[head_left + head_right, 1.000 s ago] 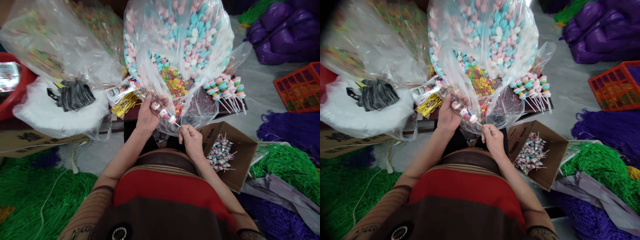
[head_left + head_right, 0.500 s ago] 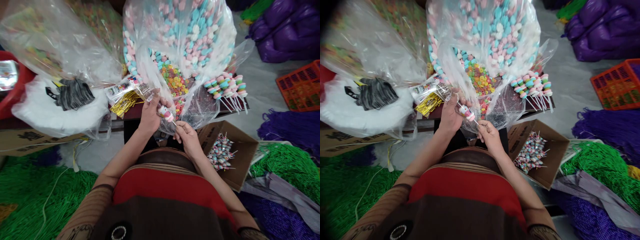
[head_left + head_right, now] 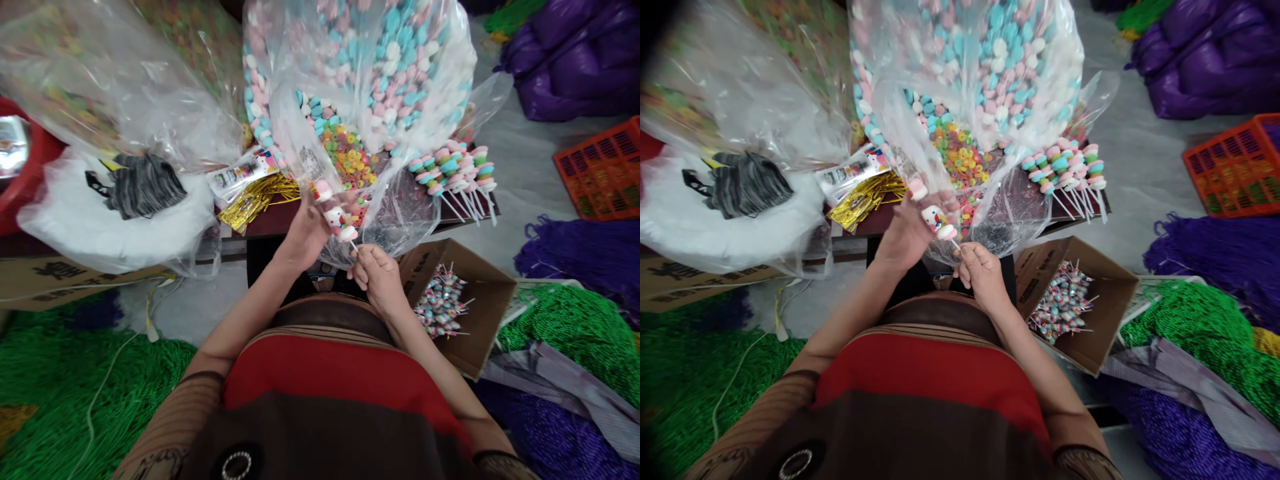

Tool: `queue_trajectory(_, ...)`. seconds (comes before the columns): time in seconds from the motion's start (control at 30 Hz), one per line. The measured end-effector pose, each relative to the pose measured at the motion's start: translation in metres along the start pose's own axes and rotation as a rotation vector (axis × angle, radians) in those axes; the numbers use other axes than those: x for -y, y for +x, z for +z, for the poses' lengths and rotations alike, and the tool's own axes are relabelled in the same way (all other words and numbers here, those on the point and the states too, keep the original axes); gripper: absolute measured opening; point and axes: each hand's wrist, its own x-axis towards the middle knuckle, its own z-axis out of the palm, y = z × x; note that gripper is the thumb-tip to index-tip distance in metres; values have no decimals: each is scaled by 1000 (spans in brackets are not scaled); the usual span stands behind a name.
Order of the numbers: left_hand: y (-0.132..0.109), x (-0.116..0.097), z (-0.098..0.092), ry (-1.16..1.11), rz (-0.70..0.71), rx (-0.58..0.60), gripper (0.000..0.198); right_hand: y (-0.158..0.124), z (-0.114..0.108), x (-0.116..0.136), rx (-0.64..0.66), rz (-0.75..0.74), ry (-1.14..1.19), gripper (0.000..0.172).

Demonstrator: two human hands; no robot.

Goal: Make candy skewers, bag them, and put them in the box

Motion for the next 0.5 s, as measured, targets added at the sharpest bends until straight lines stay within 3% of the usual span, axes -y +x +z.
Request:
queue_trajectory(0.17,13,-11,0,3,67,-78,25,1,-1,1,49,21,-55,39)
queue_trajectory(0.37,14,11,5,-27,90,-125,21,3,5,1,-83,-83,-192,41)
queue_trajectory(0.5,8,22,4,-35,55,-108,21,4,9,0,-59,-86,-193,40)
